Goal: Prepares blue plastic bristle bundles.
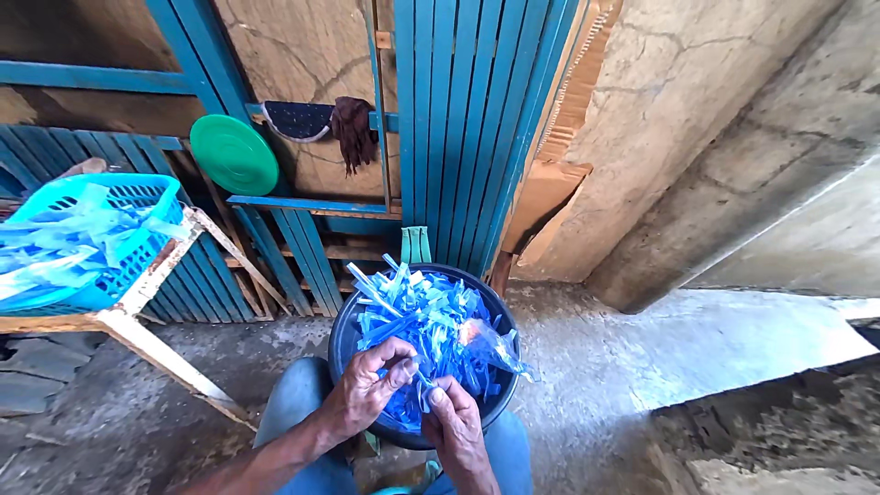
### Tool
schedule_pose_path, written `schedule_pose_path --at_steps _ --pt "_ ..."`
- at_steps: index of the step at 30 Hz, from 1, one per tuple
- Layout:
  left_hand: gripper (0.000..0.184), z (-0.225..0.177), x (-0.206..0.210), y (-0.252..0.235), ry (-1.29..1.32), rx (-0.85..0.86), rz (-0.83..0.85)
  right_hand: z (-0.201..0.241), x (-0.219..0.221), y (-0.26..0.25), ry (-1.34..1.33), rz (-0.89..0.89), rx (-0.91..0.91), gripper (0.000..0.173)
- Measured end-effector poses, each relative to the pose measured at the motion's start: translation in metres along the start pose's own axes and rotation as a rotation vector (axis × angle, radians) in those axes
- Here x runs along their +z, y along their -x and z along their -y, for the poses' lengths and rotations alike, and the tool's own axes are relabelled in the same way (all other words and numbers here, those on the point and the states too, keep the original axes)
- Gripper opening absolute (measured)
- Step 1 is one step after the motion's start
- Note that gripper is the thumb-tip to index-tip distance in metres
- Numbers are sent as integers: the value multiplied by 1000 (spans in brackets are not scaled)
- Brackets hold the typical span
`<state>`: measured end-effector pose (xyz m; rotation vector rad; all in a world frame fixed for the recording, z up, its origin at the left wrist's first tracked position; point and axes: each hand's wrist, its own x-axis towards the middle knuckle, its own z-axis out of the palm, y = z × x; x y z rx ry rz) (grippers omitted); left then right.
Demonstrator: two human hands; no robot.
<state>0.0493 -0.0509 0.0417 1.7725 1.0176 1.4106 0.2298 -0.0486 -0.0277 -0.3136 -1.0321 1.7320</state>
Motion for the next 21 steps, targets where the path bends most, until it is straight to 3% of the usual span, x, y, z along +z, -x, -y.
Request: schedule_pose_path --at_steps 4,9,14,21 --pt "17 0 0 1 -51 54 29 0 1 0 18 -45 -27 20" --pt "21 -3 1 0 -128 37 117 6 -1 -5 104 14 -51 39" --pt "20 -3 2 -1 -161 -52 86 10 -1 -8 220 22 -113 18" --pt "18 -3 4 1 -42 -82 39 10 0 -6 55 61 -29 16"
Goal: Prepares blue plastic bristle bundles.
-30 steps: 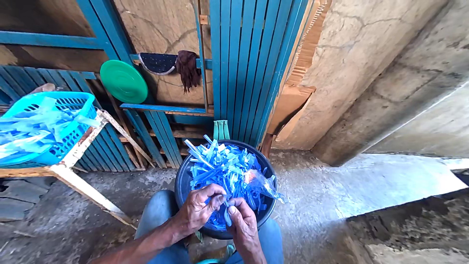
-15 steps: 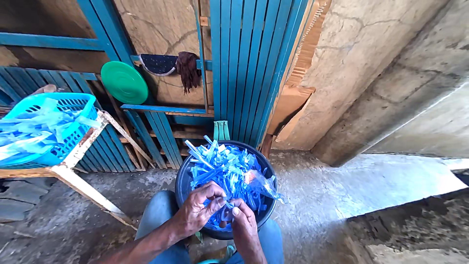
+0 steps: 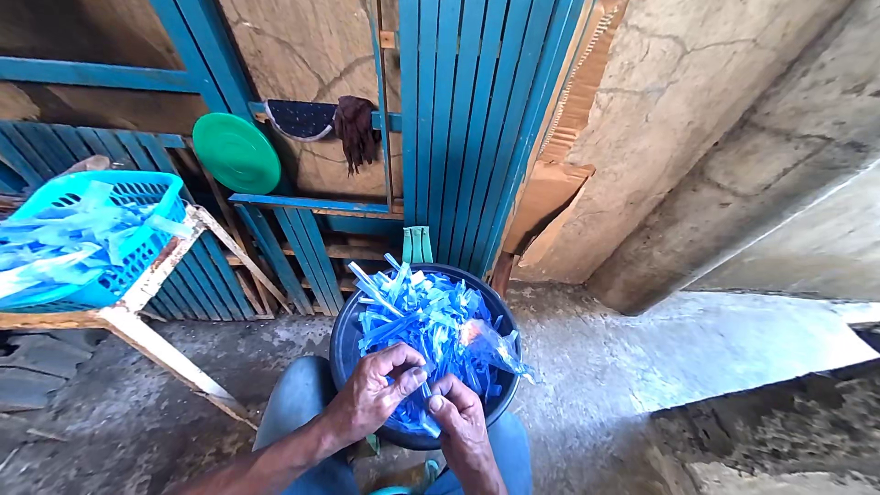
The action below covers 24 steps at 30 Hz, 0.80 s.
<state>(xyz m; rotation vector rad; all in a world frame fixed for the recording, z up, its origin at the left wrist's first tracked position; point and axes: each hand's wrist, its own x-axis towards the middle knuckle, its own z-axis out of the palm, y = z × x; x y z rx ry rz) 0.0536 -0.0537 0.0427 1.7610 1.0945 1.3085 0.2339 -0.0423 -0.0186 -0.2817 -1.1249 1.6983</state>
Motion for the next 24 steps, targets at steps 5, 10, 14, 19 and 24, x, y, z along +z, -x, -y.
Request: schedule_pose_path --at_steps 5,10,14,19,24 --pt "16 -4 3 2 73 8 -88 4 0 1 -75 1 69 14" --pt "15 -4 4 3 160 48 -123 0 -4 3 -134 10 84 14" --pt "16 -7 5 3 96 53 -52 -1 -7 5 -92 98 61 25" --pt "19 -8 5 1 -153 90 -10 -2 -7 0 91 145 -7 34" --pt "18 -10 8 1 -89 67 -77 1 -4 2 275 122 1 28"
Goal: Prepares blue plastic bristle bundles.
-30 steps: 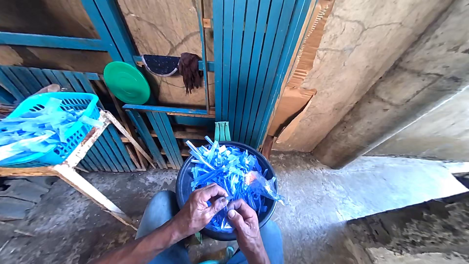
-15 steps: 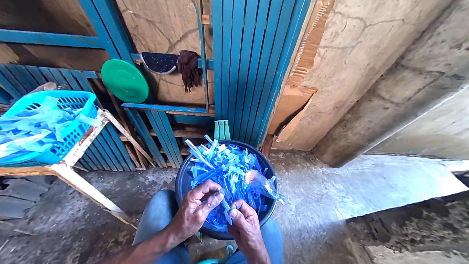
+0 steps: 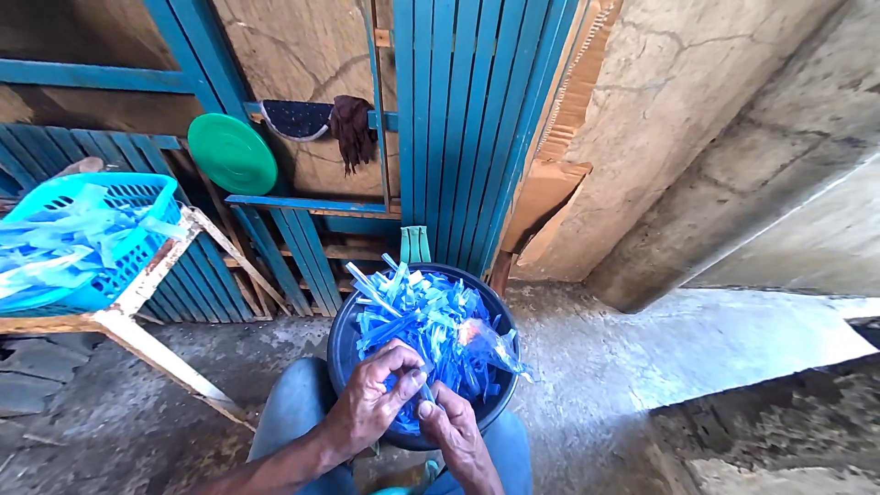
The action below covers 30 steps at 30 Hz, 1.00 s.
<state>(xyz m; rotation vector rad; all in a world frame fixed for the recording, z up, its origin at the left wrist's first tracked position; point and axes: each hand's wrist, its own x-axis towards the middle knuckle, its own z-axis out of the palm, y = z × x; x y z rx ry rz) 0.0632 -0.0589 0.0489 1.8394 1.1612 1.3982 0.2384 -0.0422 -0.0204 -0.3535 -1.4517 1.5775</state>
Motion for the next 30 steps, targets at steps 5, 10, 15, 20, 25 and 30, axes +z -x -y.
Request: schedule_pose_path --at_steps 5,10,15,20,25,30 --pt "17 2 -3 -2 168 -81 -63 -3 0 5 -23 10 -31 31" --pt "17 -1 -7 -4 260 -132 -37 -10 -3 11 -173 -12 28 37" --pt "16 -3 -11 -7 286 -98 -41 -15 -7 15 -122 17 -1 28" --pt "17 -6 -20 -11 303 -33 -61 -17 -11 14 -38 34 -35 34" --pt "18 -13 -31 -9 302 18 -61 -19 -8 12 -29 10 -36 34" --pt "18 -19 -52 -11 257 60 -67 -15 -2 11 1 -25 25 43"
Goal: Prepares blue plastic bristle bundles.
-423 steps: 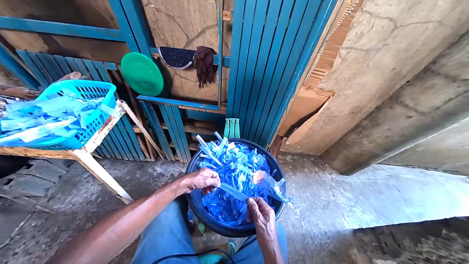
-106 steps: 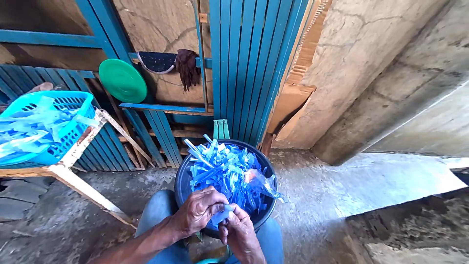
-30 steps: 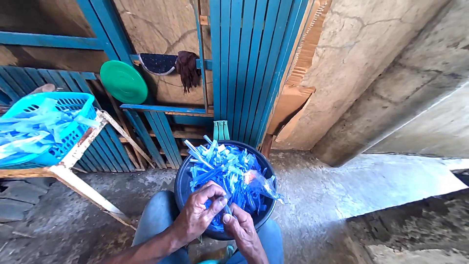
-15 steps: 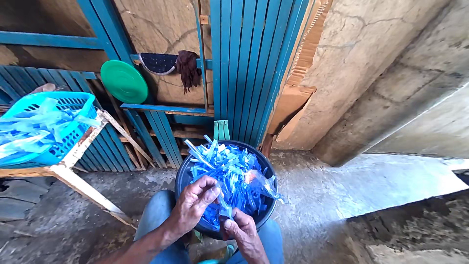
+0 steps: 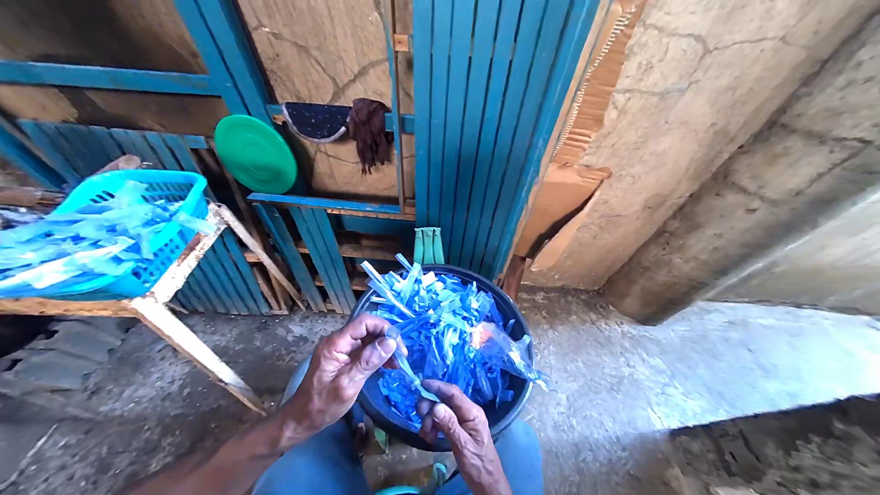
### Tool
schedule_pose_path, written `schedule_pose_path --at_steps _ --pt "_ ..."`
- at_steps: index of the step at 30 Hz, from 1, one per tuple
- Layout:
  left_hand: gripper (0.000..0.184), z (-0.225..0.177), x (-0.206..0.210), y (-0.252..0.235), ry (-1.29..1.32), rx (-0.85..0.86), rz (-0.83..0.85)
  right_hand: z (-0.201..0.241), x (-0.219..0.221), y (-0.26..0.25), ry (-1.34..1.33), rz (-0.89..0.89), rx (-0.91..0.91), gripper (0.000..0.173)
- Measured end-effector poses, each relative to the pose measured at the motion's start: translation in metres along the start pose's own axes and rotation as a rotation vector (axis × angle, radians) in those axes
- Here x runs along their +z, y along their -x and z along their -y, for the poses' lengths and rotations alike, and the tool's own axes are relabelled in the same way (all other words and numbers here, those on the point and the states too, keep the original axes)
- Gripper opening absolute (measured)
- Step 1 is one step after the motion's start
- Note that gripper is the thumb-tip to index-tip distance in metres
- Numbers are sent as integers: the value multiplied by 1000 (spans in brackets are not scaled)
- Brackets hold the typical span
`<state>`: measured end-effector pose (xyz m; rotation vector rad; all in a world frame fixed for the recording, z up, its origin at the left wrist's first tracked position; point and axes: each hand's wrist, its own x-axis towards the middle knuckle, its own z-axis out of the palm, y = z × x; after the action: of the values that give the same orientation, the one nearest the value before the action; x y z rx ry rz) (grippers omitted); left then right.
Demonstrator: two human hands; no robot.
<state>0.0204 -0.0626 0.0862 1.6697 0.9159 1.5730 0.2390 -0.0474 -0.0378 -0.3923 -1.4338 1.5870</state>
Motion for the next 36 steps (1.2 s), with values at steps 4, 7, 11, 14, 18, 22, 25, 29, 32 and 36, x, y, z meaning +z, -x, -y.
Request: schedule_pose_path --at_steps 4,7,11,14,18,22,25,29,32,36 --pt "20 -33 -60 -22 -534 1 -81 3 1 2 120 -86 152 45" --pt "21 -67 -138 -54 -955 -29 -215 -4 -4 4 150 -131 290 37" --pt "31 -117 -248 -93 -1205 -23 -480 -9 -7 1 189 -120 367 33" --pt "35 -126 -317 -91 -1268 51 -609 -8 -7 0 188 -127 378 32" --pt "32 -111 -359 -63 -1482 -320 -601 -8 -10 4 181 -135 368 30" --pt "27 -95 -358 -37 -1548 -605 -551 -8 -12 6 193 -140 371 29" --pt "30 -100 -330 -34 -1610 -627 -534 -7 -9 3 192 -171 391 29" --pt "49 -105 -280 -35 -1686 -436 -405 -9 -10 4 184 -181 379 31" --pt "42 -84 -221 -28 -1496 -206 -264 -12 -9 2 174 -190 372 29" --pt "29 9 -116 -8 -1030 -285 294 -11 -8 1 183 -196 373 30"
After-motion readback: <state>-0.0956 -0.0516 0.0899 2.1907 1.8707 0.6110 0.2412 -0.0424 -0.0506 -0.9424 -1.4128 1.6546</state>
